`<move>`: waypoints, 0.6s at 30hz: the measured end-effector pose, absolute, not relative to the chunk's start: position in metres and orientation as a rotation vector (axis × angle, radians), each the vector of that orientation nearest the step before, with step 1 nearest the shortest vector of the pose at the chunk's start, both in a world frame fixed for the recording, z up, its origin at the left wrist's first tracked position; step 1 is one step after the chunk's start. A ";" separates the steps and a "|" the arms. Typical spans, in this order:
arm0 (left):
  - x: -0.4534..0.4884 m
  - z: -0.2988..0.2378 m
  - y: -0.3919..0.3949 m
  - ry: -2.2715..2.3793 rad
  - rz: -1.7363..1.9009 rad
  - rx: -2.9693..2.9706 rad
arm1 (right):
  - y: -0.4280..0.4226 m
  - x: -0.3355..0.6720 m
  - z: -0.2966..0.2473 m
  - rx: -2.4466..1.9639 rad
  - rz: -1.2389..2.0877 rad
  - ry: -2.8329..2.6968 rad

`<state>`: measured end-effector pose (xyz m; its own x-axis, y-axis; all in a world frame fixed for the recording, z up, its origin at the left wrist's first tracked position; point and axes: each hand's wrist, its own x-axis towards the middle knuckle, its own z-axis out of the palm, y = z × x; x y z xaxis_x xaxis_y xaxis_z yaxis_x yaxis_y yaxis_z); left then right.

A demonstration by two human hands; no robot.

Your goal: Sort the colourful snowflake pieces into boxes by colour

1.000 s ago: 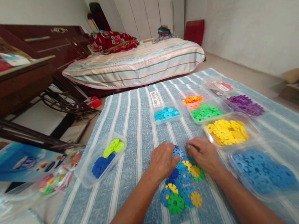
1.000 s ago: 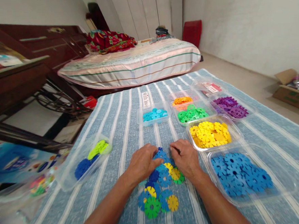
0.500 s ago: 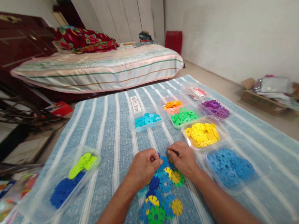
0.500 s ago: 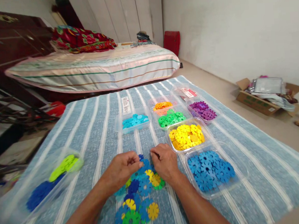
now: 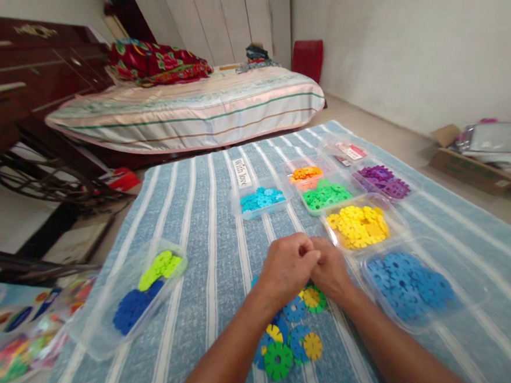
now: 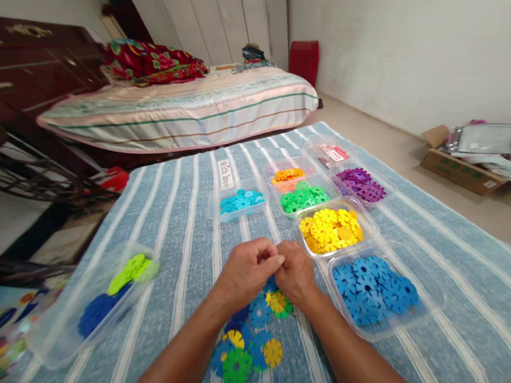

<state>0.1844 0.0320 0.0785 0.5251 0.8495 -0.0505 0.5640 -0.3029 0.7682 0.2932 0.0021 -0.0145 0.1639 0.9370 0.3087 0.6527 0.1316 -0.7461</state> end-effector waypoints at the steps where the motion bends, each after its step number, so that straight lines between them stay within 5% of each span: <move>1: 0.174 0.076 0.034 1.203 0.420 2.082 | 0.003 0.295 -0.012 -1.578 0.427 -1.582; 10: 0.153 0.058 0.022 1.336 -0.055 2.404 | 0.004 0.295 -0.011 -1.515 0.452 -1.585; 18: 0.143 0.058 0.030 1.344 0.208 2.197 | 0.004 0.295 -0.012 -1.519 0.454 -1.574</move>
<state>0.1434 0.0304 0.0581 0.4878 0.8602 -0.1488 0.7751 -0.3484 0.5272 0.2949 0.0040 -0.0115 0.1314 0.9341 0.3320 0.6139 0.1863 -0.7671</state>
